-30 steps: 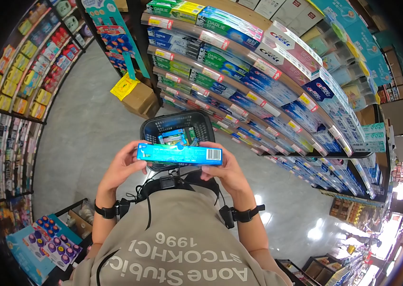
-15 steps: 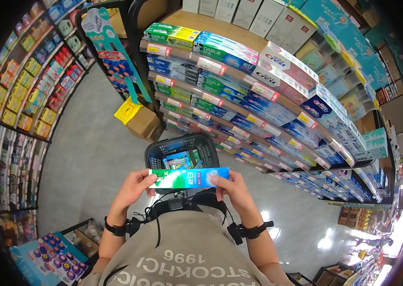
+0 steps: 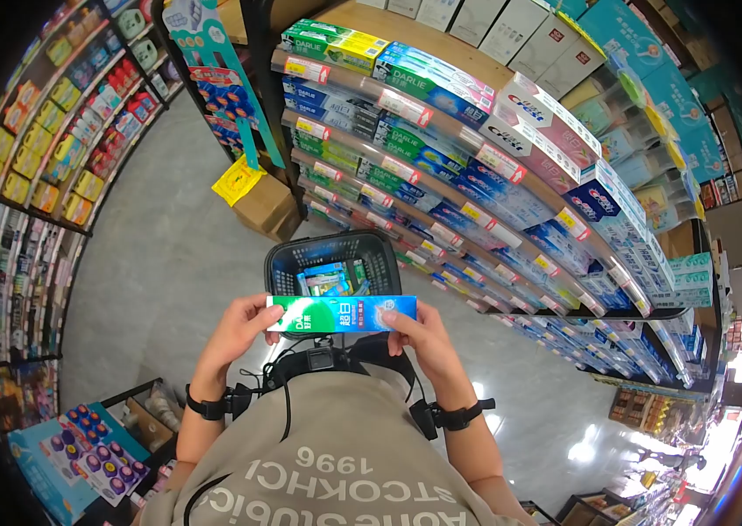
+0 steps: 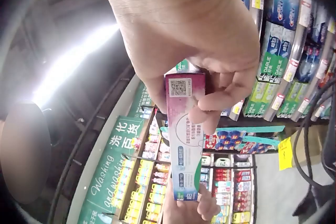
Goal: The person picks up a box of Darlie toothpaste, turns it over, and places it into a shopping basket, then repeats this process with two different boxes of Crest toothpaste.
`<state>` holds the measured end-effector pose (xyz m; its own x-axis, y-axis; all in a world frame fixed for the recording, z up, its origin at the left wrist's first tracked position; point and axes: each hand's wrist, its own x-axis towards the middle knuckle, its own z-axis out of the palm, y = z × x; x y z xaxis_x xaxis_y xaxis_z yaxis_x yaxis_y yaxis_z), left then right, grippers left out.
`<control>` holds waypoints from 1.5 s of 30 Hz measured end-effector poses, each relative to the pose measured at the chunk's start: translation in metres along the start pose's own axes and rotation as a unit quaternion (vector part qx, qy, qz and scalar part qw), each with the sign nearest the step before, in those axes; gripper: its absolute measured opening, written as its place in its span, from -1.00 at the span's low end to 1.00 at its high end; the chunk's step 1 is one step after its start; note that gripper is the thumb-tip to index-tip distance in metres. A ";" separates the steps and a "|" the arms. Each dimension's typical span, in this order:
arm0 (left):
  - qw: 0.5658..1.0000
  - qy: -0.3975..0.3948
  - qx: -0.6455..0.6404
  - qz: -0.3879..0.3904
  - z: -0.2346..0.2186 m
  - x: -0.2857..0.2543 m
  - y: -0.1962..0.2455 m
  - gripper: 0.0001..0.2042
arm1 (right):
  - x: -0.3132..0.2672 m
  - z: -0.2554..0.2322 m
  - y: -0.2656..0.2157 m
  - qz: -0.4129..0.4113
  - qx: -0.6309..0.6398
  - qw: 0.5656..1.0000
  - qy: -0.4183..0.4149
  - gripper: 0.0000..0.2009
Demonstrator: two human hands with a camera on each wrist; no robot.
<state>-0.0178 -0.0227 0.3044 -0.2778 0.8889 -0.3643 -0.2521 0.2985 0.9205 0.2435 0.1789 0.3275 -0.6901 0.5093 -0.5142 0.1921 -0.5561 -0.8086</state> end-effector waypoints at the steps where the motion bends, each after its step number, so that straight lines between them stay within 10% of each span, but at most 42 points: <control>1: 1.000 -0.003 -0.011 0.004 -0.001 0.001 -0.002 -0.72 | 0.000 0.000 0.000 -0.001 0.006 1.000 0.000 -0.70; 16: 0.992 -0.003 -0.100 0.076 -0.002 -0.006 0.012 -0.61 | -0.003 0.000 -0.006 -0.068 -0.003 0.994 -0.083 -0.43; 37: 0.994 0.006 0.020 0.108 0.009 -0.011 0.013 -0.37 | -0.008 0.018 -0.006 -0.308 -0.090 0.946 0.043 -0.04; 45: 0.993 0.017 0.045 0.107 0.012 -0.007 0.012 -0.37 | -0.021 0.029 -0.017 -0.339 -0.205 0.916 0.068 -0.22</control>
<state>-0.0075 -0.0215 0.3198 -0.3469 0.9239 -0.1613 -0.1000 0.1346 0.9858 0.2347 0.1589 0.3607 -0.6594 0.7393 0.1366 0.0168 0.1961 -0.9804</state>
